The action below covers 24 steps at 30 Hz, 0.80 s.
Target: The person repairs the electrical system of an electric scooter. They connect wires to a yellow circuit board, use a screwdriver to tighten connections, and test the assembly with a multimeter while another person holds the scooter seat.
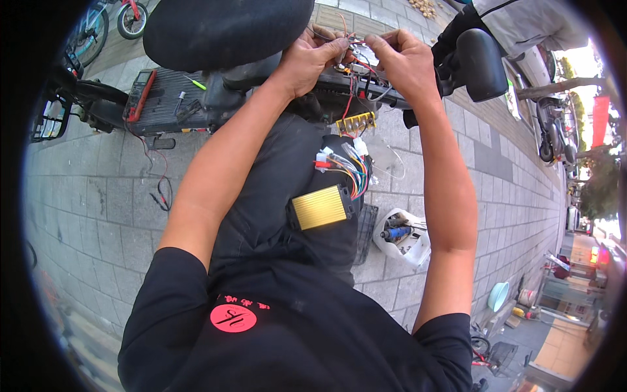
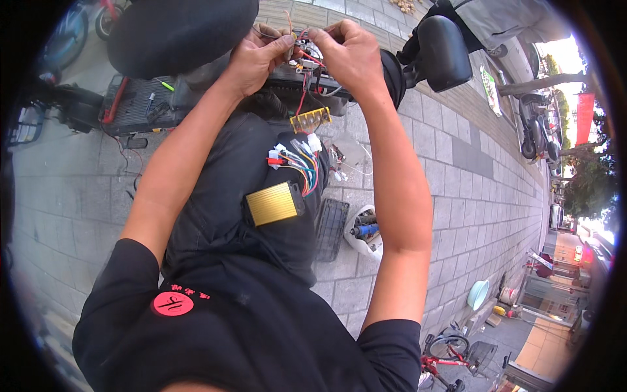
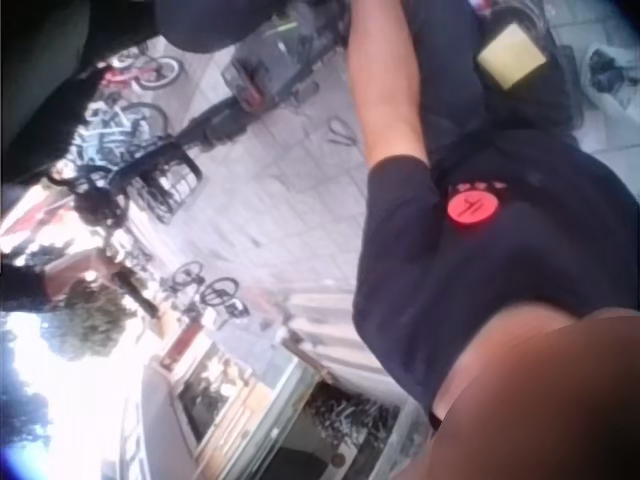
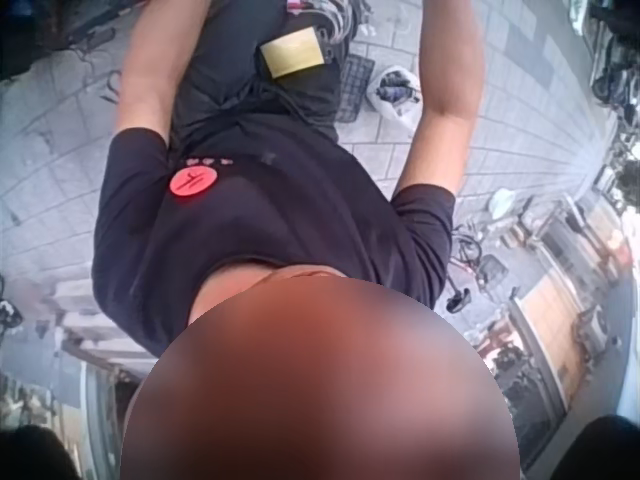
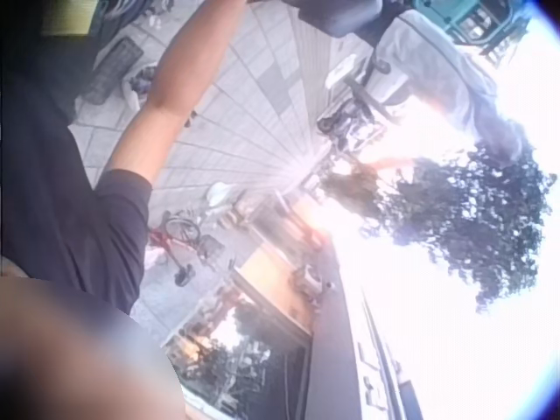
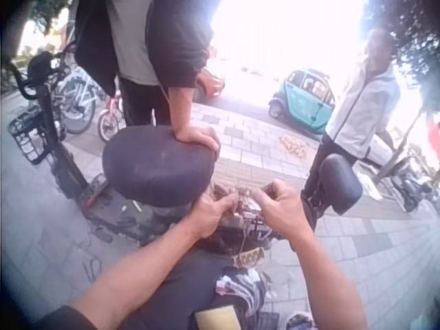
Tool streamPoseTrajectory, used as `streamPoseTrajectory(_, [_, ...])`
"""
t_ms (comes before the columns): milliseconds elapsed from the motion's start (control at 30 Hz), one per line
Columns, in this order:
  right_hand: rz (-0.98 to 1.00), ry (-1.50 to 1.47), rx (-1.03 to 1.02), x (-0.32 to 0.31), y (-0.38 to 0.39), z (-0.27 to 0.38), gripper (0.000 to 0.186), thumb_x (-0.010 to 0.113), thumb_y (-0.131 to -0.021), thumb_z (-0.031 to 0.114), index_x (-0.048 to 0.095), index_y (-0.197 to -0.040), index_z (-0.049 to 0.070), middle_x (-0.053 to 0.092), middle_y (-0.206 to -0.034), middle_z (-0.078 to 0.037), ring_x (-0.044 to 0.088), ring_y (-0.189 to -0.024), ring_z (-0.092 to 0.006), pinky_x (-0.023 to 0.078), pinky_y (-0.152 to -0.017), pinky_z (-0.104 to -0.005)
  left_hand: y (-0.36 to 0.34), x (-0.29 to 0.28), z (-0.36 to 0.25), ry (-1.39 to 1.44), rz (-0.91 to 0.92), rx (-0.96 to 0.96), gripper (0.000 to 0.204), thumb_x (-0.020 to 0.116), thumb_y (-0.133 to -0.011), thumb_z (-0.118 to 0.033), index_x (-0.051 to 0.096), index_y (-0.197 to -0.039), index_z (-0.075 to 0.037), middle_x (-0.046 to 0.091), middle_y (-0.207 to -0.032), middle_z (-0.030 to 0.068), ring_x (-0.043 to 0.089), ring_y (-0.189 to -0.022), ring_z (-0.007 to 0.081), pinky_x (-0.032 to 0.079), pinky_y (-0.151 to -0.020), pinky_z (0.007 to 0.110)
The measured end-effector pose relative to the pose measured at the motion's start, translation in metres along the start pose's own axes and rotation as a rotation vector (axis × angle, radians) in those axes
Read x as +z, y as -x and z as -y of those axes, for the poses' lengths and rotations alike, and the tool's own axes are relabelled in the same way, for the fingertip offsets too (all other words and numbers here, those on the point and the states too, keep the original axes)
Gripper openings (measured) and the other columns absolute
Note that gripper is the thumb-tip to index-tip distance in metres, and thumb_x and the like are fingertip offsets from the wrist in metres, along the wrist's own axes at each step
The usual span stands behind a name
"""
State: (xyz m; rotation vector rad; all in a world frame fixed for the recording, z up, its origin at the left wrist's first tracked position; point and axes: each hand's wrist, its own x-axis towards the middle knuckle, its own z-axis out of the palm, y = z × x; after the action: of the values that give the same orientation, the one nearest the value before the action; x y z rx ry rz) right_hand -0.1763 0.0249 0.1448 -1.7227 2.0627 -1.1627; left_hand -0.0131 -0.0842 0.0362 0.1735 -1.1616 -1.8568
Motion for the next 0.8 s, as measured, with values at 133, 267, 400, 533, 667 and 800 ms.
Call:
streamPoseTrajectory(133, [-0.118,0.037,-0.120,0.010,0.001,-0.007,0.038,0.080,-0.099,0.036,0.079,-0.108,-0.001,0.076,-0.084,-0.004,0.066,-0.068,-0.0077,0.054,-0.064,-0.0256,0.007,0.003,0.000,0.012,-0.030,0.012,0.019,0.070,-0.104,-0.002,0.054,-0.113,-0.004,0.073,-0.106,0.0109,0.077,-0.097,0.0247,0.066,-0.089,0.040])
streamPoseTrajectory(267, [0.049,-0.022,-0.040,0.003,-0.002,-0.007,0.037,0.072,-0.105,0.034,0.079,-0.111,-0.001,0.078,-0.088,-0.006,0.070,-0.070,-0.0104,0.056,-0.067,-0.0280,0.011,-0.006,0.000,0.043,-0.033,-0.007,0.016,0.070,-0.104,-0.003,0.056,-0.112,-0.004,0.072,-0.108,0.0097,0.076,-0.099,0.0239,0.066,-0.092,0.040])
streamPoseTrajectory(400, [-0.037,0.178,-0.186,0.003,-0.007,-0.009,0.037,0.071,-0.103,0.035,0.080,-0.109,0.000,0.077,-0.082,-0.013,0.074,-0.069,-0.0200,0.057,-0.067,-0.0349,0.011,-0.007,0.001,0.091,0.024,-0.074,0.018,0.068,-0.107,-0.007,0.066,-0.124,-0.002,0.073,-0.110,0.0073,0.075,-0.101,0.0196,0.064,-0.093,0.036])
streamPoseTrajectory(533, [-0.179,0.278,-0.326,0.008,0.001,0.006,0.033,0.072,-0.101,0.034,0.080,-0.107,0.003,0.076,-0.087,-0.021,0.074,-0.077,-0.0386,0.058,-0.072,-0.0405,0.010,-0.009,0.000,0.041,0.089,-0.092,0.021,0.068,-0.108,-0.010,0.071,-0.127,-0.002,0.073,-0.107,0.0039,0.073,-0.100,0.0156,0.061,-0.093,0.030])
streamPoseTrajectory(667, [-0.170,0.326,-0.274,0.013,-0.005,0.026,0.037,0.062,-0.105,0.032,0.073,-0.088,0.002,0.073,-0.092,-0.023,0.071,-0.089,-0.0453,0.056,-0.080,-0.0546,0.008,-0.011,-0.001,-0.032,0.066,-0.103,0.026,0.071,-0.107,-0.012,0.072,-0.131,-0.002,0.074,-0.107,0.0031,0.073,-0.099,0.0133,0.058,-0.089,0.027])
streamPoseTrajectory(800, [-0.135,0.205,-0.286,0.003,-0.001,0.005,0.034,0.073,-0.101,0.036,0.081,-0.107,0.003,0.077,-0.089,-0.019,0.075,-0.077,-0.0324,0.057,-0.072,-0.0397,0.011,0.000,0.000,-0.124,0.026,-0.099,0.025,0.072,-0.106,-0.013,0.074,-0.128,-0.002,0.077,-0.107,0.0042,0.073,-0.098,0.0126,0.057,-0.088,0.026])
